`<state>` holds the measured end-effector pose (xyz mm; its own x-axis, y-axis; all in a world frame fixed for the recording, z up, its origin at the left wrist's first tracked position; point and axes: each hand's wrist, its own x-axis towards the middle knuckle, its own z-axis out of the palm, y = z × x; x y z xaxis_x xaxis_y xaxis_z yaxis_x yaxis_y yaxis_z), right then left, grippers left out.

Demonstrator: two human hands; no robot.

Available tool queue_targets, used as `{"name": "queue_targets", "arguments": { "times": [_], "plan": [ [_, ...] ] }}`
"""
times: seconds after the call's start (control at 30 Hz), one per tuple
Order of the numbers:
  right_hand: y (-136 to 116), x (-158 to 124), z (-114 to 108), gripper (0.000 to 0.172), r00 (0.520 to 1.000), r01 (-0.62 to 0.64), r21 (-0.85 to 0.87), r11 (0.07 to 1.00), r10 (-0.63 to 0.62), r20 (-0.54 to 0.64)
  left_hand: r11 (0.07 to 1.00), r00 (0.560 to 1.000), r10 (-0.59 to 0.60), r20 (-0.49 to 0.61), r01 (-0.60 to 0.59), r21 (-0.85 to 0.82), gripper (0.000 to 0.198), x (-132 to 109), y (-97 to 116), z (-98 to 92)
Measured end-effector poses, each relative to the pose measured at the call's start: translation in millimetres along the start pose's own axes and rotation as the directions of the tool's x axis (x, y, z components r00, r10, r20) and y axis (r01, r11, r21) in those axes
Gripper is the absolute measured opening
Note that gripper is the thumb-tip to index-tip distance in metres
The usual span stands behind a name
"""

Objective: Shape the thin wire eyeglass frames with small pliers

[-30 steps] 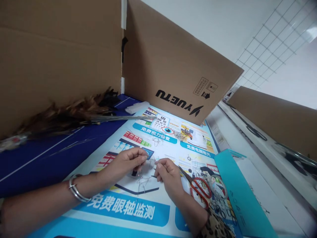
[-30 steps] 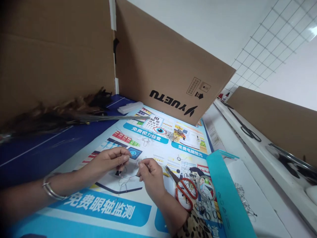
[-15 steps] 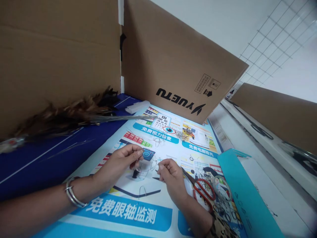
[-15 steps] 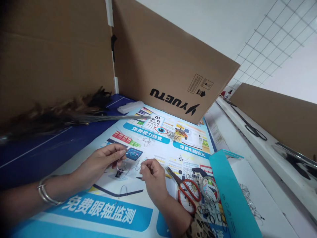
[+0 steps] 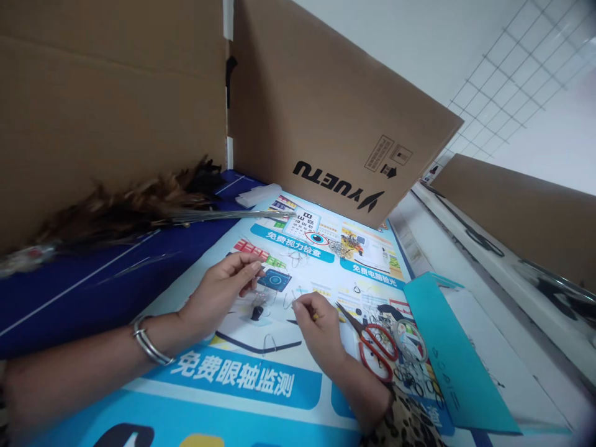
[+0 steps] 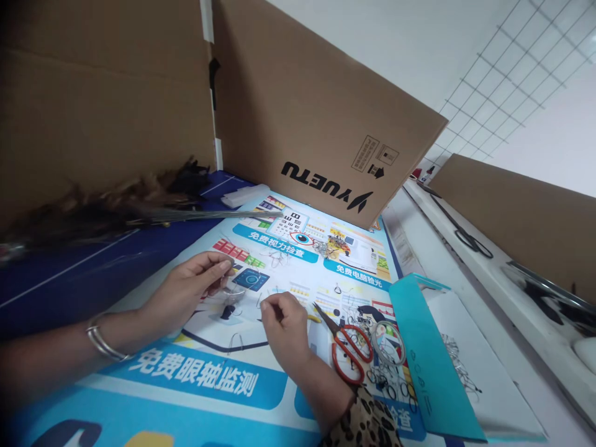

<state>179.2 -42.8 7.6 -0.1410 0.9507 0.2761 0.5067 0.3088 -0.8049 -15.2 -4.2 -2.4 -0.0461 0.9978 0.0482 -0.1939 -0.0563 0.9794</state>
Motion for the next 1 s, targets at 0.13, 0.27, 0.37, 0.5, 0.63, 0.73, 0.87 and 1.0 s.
{"name": "queue_targets", "arguments": {
  "times": [0.13,0.27,0.37,0.5,0.63,0.73,0.87,1.0],
  "plan": [
    [0,-2,-1,0.012,0.986,0.165,-0.112,0.980,-0.159,0.058,0.998,1.000,-0.006,-0.007,0.006,-0.057,0.019,3,-3,-1.2],
    [3,2,-10,0.012,0.985,0.170,-0.277,0.946,-0.157,0.067,0.995,1.000,0.005,-0.023,-0.007,-0.101,0.017,6,-5,-2.5],
    [-2,10,-27,0.012,0.981,0.134,-0.496,0.858,-0.043,0.191,0.992,0.999,0.002,-0.040,-0.007,-0.125,0.018,9,-6,-3.5],
    [-16,12,-55,0.033,0.894,0.262,-0.709,0.655,0.112,0.434,0.991,0.999,-0.026,-0.043,0.020,-0.134,0.019,11,-8,-4.7],
    [-26,6,-65,0.052,0.823,0.317,-0.762,0.565,0.235,0.517,0.989,0.999,-0.034,-0.034,0.028,-0.146,0.019,10,-8,-4.8],
    [-31,2,-60,0.037,0.811,0.342,-0.787,0.514,0.262,0.523,0.989,0.999,-0.045,-0.018,0.042,-0.139,0.018,8,-7,-3.9],
    [-33,0,-48,0.026,0.812,0.413,-0.788,0.455,0.207,0.545,0.992,0.999,-0.041,0.004,0.041,-0.118,0.017,5,-4,-1.7],
    [-27,-1,-37,0.024,0.815,0.460,-0.802,0.381,0.176,0.552,0.995,0.999,-0.033,0.017,0.035,-0.089,0.017,3,-1,0.7]
  ]
}}
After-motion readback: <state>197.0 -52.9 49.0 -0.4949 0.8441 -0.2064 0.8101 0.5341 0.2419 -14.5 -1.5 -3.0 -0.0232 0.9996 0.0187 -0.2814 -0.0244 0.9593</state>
